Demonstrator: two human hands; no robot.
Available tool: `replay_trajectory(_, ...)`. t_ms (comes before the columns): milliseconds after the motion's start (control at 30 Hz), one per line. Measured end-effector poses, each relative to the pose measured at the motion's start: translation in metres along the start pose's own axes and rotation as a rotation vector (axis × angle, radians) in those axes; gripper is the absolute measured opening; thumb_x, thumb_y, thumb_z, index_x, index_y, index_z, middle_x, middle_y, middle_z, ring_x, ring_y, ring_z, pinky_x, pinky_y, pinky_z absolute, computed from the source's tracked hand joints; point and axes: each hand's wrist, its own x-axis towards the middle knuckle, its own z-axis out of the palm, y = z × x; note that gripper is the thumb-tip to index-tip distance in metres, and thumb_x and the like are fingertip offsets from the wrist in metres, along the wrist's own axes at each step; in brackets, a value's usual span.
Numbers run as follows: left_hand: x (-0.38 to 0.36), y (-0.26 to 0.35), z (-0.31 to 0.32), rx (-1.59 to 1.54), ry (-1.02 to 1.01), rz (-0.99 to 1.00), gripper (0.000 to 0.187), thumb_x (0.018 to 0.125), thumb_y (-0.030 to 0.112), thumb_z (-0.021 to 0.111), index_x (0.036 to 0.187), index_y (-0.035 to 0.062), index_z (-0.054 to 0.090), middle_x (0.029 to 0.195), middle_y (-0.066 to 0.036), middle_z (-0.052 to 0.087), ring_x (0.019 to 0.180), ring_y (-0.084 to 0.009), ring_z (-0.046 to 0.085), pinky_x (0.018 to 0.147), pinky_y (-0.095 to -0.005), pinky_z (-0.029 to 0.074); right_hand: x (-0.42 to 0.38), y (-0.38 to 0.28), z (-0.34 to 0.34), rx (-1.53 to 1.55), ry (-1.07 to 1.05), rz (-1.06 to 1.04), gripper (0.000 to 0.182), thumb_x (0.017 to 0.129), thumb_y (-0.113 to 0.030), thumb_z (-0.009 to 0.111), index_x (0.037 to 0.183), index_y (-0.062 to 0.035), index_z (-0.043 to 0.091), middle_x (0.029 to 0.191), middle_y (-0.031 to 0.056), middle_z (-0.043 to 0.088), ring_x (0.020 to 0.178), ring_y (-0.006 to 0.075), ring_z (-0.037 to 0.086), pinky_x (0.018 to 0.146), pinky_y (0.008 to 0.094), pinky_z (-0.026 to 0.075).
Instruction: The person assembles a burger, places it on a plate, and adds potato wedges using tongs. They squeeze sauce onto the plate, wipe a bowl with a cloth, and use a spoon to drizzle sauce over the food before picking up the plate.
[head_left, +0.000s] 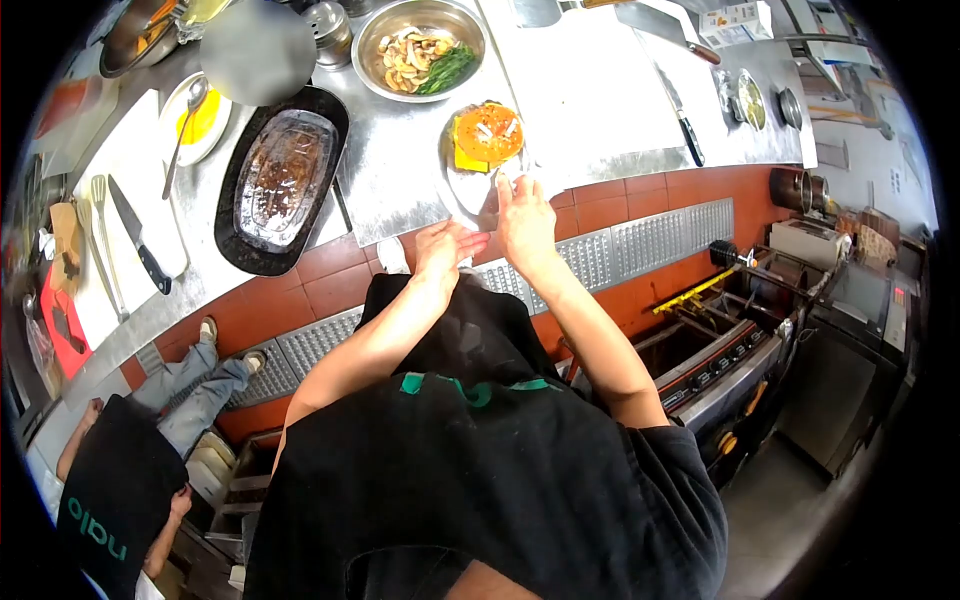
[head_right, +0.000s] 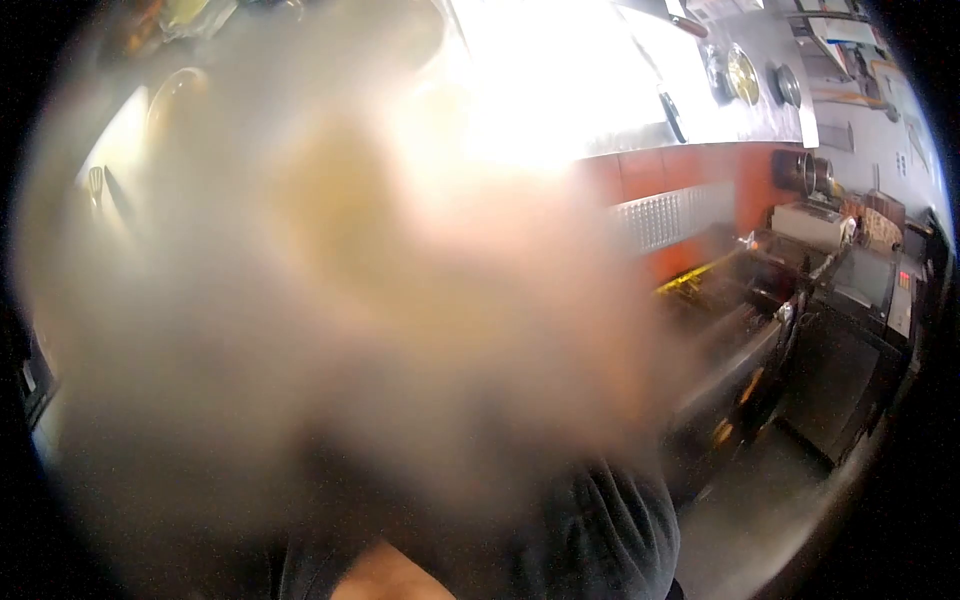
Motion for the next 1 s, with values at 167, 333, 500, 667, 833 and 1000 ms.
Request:
replay_trajectory(167,-0.004,0.003,0.0,-0.006,-0.023,-0.012,0.029,0.095,0.022,0.051,0.09,-0.0069,0.054,0.079,-0.016,0.061,0.073,-0.0271,0.066,0.068,-0.0338,0.056,-0.011,-0.01,0.001,0.063,0.02,-0.014,0.046,0.072,-0.008,0.06,0.117,-0.004,0.052,0.101,0.0155,0.05,0.096,0.0317,0.051,0.076,0.0398,0.049)
replay_trajectory(333,0.006,-0.005,-0.007,0.033,-0.018,-0.027,0.027,0.096,0.019,0.049,0.089,-0.0053,0.059,0.077,-0.012,0.062,0.066,-0.0208,0.063,0.064,-0.0301,0.054,-0.017,-0.028,-0.002,0.184,0.02,-0.047,0.04,0.078,-0.011,0.06,0.117,-0.003,0.054,0.1,0.0158,0.051,0.096,0.033,0.051,0.076,0.0405,0.048)
replay_trajectory(500,0.013,-0.01,-0.011,0.022,-0.013,-0.012,0.025,0.096,0.017,0.049,0.093,-0.0053,0.061,0.077,-0.01,0.062,0.065,-0.0184,0.062,0.062,-0.0284,0.054,-0.011,-0.027,0.004,0.291,0.101,-0.04,0.031,0.079,-0.01,0.058,0.11,-0.0039,0.059,0.111,0.0172,0.053,0.102,0.0335,0.051,0.077,0.0407,0.049)
replay_trajectory(667,0.011,-0.01,-0.01,0.005,0.015,-0.002,0.024,0.094,0.016,0.051,0.094,-0.0059,0.06,0.076,-0.01,0.062,0.064,-0.0188,0.061,0.062,-0.0293,0.054,-0.005,-0.026,0.011,0.326,0.168,-0.097,0.025,0.071,-0.006,0.06,0.096,-0.0041,0.065,0.106,0.0112,0.059,0.096,0.0293,0.057,0.075,0.0382,0.051)
replay_trajectory(833,0.011,-0.008,-0.011,0.002,0.001,-0.008,0.025,0.094,0.017,0.052,0.096,-0.0075,0.058,0.077,-0.014,0.062,0.068,-0.0221,0.064,0.064,-0.0307,0.055,-0.014,-0.018,0.007,0.302,0.214,-0.138,0.022,0.071,-0.008,0.061,0.093,-0.0069,0.065,0.1,0.0077,0.062,0.091,0.0264,0.058,0.072,0.0366,0.051)
replay_trajectory(1000,0.002,-0.002,-0.004,-0.006,-0.041,-0.007,0.028,0.094,0.019,0.052,0.096,-0.0083,0.055,0.079,-0.017,0.062,0.072,-0.0259,0.065,0.066,-0.0328,0.056,-0.012,-0.012,0.009,0.201,0.287,-0.117,0.021,0.072,-0.007,0.061,0.092,-0.0076,0.065,0.099,0.0063,0.064,0.089,0.0253,0.058,0.071,0.0354,0.051)
